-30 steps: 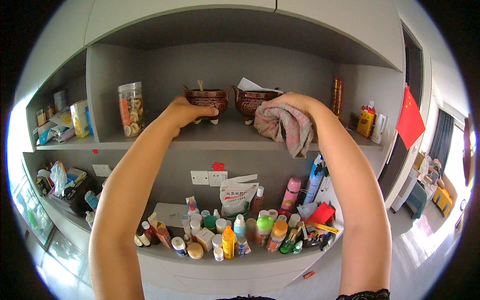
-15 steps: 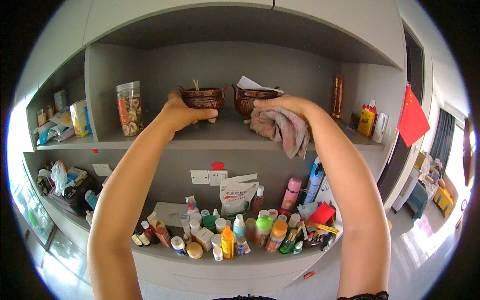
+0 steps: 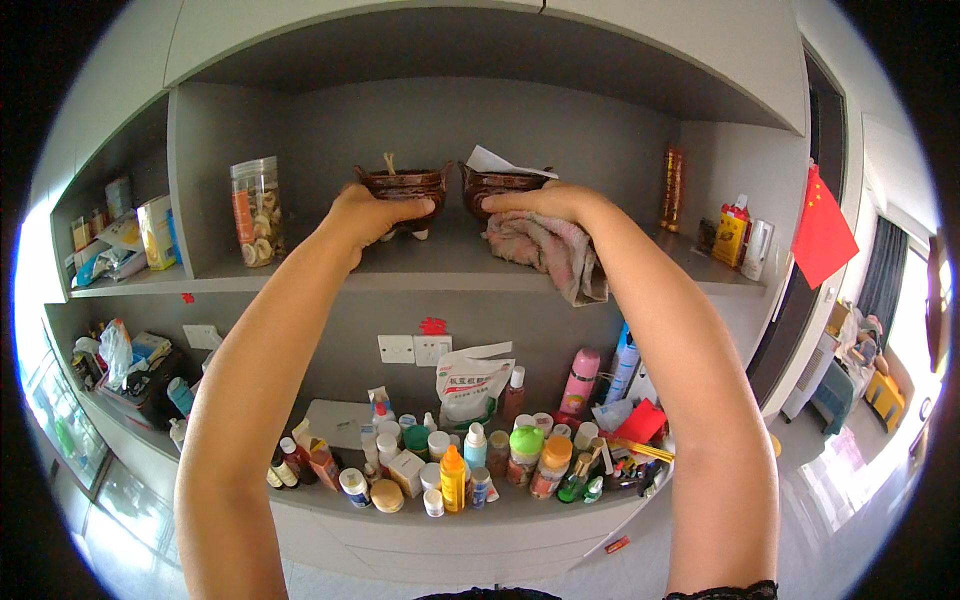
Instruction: The person wipes various bottles, jars, and containers with a cloth and arranges them on a shelf. They handle items one by one, cleaning the exterior surfaces before placing them back in an organized manner on the upper shelf.
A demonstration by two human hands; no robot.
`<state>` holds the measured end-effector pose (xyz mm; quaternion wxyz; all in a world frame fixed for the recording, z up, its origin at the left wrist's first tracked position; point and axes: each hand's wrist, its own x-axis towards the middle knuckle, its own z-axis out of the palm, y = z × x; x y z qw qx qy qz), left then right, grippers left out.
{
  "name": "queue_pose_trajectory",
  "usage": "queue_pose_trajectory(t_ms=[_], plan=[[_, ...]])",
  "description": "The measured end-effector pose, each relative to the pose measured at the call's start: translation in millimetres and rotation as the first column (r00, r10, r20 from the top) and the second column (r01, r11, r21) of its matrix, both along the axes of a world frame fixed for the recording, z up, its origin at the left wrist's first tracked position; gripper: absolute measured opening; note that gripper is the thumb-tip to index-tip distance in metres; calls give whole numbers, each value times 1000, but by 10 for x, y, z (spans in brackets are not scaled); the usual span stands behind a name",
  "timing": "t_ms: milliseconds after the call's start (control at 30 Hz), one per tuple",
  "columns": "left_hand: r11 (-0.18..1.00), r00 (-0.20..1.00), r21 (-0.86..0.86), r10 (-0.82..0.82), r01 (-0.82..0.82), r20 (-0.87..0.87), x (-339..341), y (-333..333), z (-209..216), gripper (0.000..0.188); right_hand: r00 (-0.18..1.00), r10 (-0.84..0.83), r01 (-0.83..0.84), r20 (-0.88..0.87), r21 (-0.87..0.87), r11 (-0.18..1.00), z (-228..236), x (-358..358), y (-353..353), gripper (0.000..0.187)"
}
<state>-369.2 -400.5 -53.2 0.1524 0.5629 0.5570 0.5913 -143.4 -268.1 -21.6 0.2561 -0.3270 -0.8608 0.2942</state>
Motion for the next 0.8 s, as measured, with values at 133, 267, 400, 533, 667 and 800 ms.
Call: queue_pose_trajectory(t_ms=[133,267,400,533,667,800], plan=[[995,998,-95,29,-35,-59,-113,131,25,56,996,-80,75,49,88,993,28,24,-22,64],[995,999,-95,-25,23,-23,-83,172,41,52,998,-55,54,13,88,995,38,52,-74,61],[997,1000,-76,-9,8,-12,146,261,28,48,974,-223,221,31,50,974,-5,227,204,69],[998,1000,-60,-10,8,-27,384,277,59,46,980,-198,197,3,86,977,41,487,71,76],[987,988,-50,-150,152,42,470,560,41,45,964,-262,255,51,114,960,90,848,-5,75],[990,995,-92,-103,103,1,904,666,111,44,939,-328,314,100,137,939,116,1385,140,76]])
